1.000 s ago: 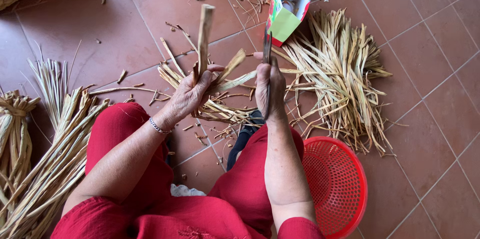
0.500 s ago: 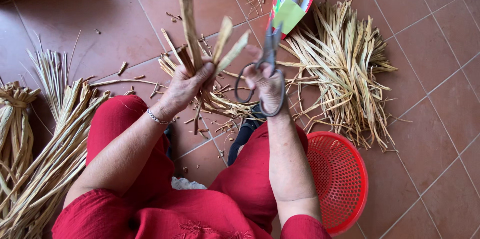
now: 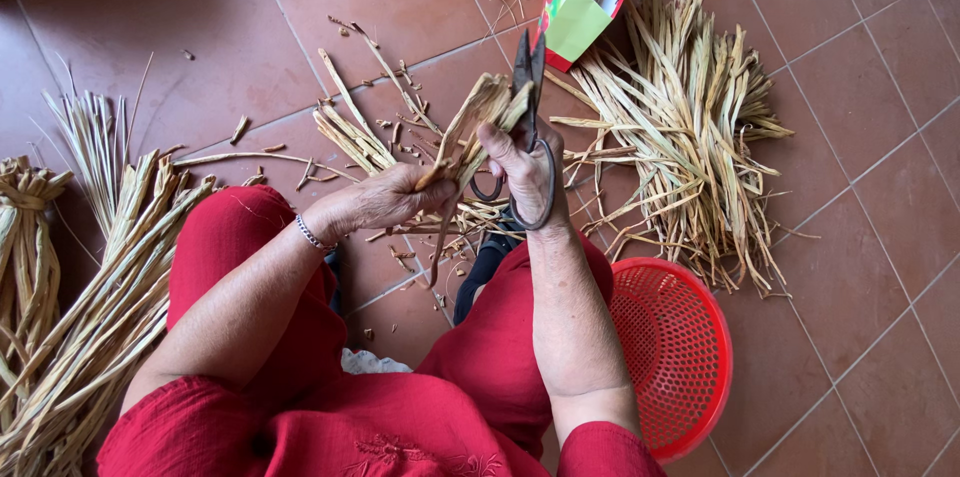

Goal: The person sits on a low stool and uses shears to trim the ends of dried plant stalks. They repeatedly pick up stalks, cut the ends, and place the trimmed pieces aside on the tiled floor.

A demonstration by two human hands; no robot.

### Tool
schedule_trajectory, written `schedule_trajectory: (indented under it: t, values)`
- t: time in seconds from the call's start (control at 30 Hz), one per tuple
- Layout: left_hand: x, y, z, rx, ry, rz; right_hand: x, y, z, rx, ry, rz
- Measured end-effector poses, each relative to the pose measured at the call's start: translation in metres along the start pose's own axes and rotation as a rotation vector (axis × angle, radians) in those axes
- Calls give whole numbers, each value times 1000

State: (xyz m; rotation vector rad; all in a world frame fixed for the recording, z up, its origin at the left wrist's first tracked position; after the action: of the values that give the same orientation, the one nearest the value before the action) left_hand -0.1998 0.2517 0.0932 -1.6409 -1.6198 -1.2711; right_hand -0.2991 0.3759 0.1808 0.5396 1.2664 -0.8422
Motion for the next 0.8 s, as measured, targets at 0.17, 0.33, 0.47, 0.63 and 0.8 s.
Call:
schedule_trajectory:
  t: [0.17, 0.33, 0.47, 0.63, 0.8]
  values:
    - [-2, 0, 15, -141, -7, 180, 13, -1, 1, -102, 104, 138]
    - [-18, -1, 30, -270, -52, 168, 22, 2, 8, -133, 113, 249]
    - [-15, 0, 29, -278, -92, 165, 20, 7, 16, -111, 56, 245]
    - [-7, 2, 5, -169, 84, 74, 12, 1, 1, 58, 112, 117]
    - [24, 9, -12, -115, 233, 358, 16, -2, -7, 119, 146, 0]
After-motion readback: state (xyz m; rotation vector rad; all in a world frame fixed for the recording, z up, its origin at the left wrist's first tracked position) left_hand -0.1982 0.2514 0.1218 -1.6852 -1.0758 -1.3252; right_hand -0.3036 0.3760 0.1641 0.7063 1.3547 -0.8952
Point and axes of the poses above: each hand's wrist, its own y-axis away from the middle knuckle, its own z-axis out of the palm, x = y × z, the point moved 7 cm from there along -y, towards the middle knuckle, and after that the axes turned 8 degrees about -y, right-handed, at the moved point
